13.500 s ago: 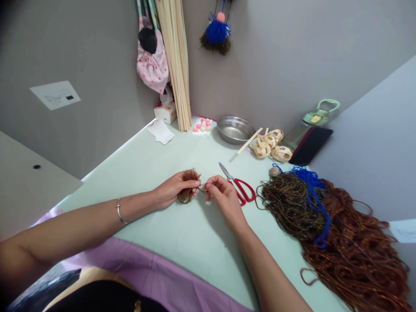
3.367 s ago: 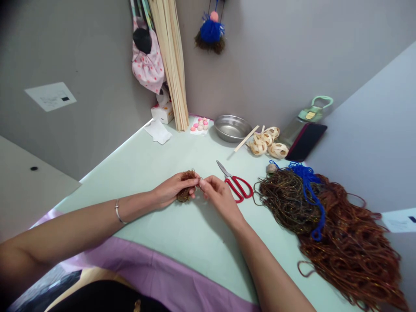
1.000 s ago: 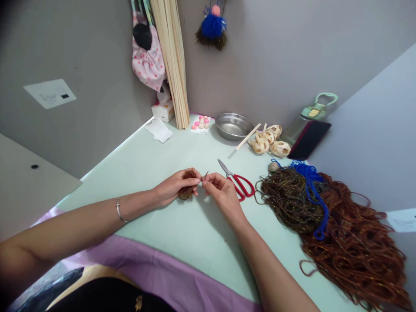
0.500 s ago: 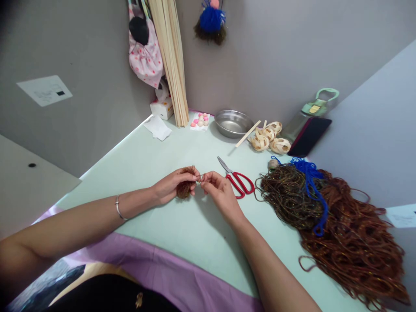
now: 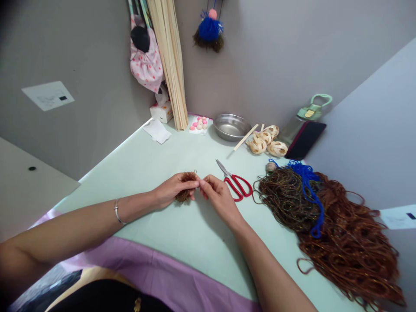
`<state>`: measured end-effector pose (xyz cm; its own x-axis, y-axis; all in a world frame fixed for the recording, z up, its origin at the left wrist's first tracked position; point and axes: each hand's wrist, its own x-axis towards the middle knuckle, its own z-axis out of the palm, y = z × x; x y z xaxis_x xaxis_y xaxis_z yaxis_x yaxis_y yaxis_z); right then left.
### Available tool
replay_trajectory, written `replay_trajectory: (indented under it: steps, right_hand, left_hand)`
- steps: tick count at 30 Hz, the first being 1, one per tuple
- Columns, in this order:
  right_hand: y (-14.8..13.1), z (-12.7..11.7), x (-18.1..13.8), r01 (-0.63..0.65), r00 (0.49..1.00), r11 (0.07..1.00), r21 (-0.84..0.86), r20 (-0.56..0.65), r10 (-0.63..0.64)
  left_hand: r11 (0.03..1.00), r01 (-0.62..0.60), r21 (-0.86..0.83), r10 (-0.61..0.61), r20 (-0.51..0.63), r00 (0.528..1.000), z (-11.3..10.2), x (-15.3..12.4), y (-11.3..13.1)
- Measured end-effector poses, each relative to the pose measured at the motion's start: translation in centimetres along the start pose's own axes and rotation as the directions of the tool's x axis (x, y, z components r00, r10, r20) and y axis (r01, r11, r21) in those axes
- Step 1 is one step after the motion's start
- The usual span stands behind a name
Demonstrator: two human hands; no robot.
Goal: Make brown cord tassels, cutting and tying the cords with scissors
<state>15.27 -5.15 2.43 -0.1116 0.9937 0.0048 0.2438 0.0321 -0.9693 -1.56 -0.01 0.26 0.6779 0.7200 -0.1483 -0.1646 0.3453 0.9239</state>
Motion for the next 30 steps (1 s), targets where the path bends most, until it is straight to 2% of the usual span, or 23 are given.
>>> replay_trajectory:
  steps: [6,10,14,25,30]
  right_hand:
    - [0.22,-0.01,0.16,0.005,0.997,0.999,0.044,-0.083,-0.001]
    - [0.12,0.07,0.17,-0.011,0.994,0.998,0.064,-0.105,0.018]
    - [-0.04,0.11,0.14,-0.010,0.995,0.997,0.075,-0.102,0.017]
    - [0.32,0.26,0.14,-0.056,0.995,0.989,0.135,-0.077,0.067]
    - [0.36,0.25,0.10,-0.055,0.995,0.992,0.110,-0.076,0.063]
  left_hand:
    - [0.998,-0.006,-0.060,0.003,-0.039,0.999,-0.09,0.22,-0.17]
    - [0.998,-0.008,-0.056,0.007,-0.014,1.000,-0.10,0.20,-0.17]
    - [0.999,-0.009,-0.049,0.010,0.013,1.000,-0.06,0.05,-0.03]
    - [0.982,0.058,-0.181,-0.061,-0.010,0.998,-0.04,0.06,0.37]
    - [0.973,0.023,-0.231,-0.034,-0.042,0.999,-0.24,0.29,0.43]
